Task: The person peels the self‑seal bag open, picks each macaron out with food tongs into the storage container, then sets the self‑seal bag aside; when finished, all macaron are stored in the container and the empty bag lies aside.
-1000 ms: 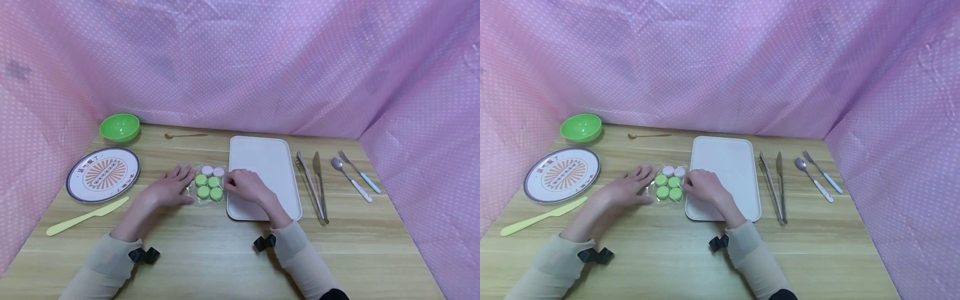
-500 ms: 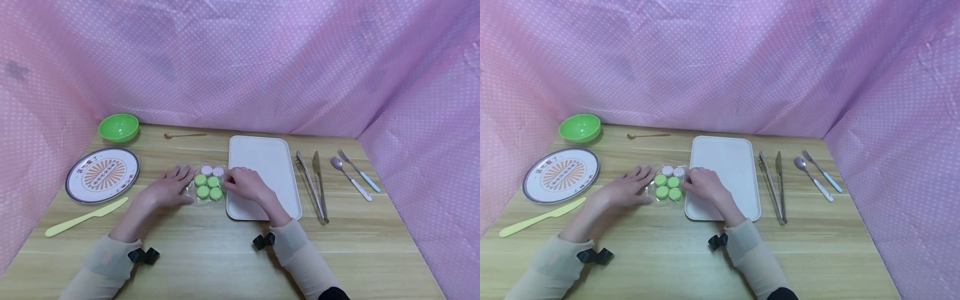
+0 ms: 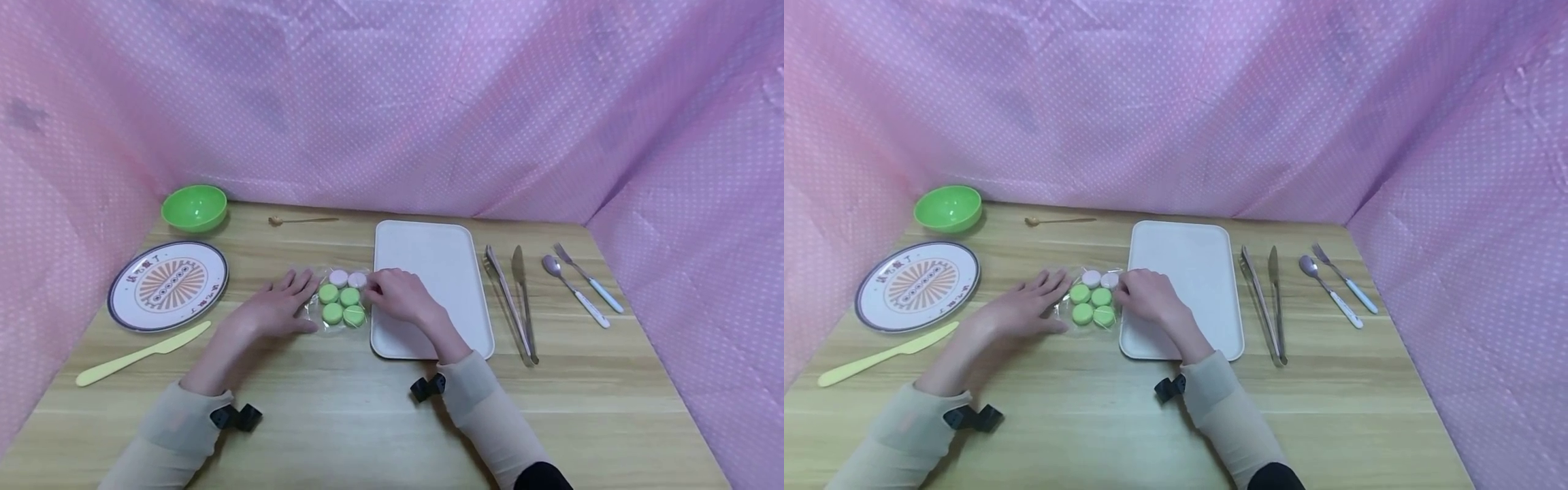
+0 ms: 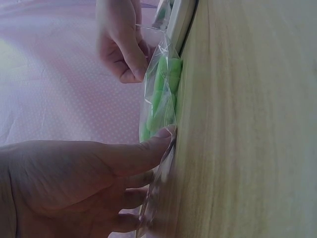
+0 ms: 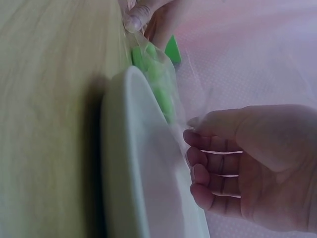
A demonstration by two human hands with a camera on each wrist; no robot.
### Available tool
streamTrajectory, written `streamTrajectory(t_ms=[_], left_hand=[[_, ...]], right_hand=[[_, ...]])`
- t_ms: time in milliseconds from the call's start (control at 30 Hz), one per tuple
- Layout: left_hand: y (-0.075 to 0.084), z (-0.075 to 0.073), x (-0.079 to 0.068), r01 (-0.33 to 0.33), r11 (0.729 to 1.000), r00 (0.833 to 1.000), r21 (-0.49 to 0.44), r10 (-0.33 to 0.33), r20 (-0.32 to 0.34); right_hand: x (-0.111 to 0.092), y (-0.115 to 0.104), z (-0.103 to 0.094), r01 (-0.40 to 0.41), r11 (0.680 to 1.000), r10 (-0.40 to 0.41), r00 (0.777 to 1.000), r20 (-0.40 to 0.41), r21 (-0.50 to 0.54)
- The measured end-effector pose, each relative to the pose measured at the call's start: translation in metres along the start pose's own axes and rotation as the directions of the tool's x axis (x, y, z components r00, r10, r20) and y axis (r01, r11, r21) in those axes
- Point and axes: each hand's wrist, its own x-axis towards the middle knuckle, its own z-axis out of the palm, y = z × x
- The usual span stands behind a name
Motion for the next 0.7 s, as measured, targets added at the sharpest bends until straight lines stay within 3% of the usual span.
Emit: streamTrajectory(t_ms=[700], left_hand=[[-0.0007,0.0022,0.0004,-0.010,1.000,1.000,0.008,0.010,-0.007]], right_hand=[[0.0067,0.0004,0.0021,-0.003,1.000,0.004,0.999,-0.041,0.019]])
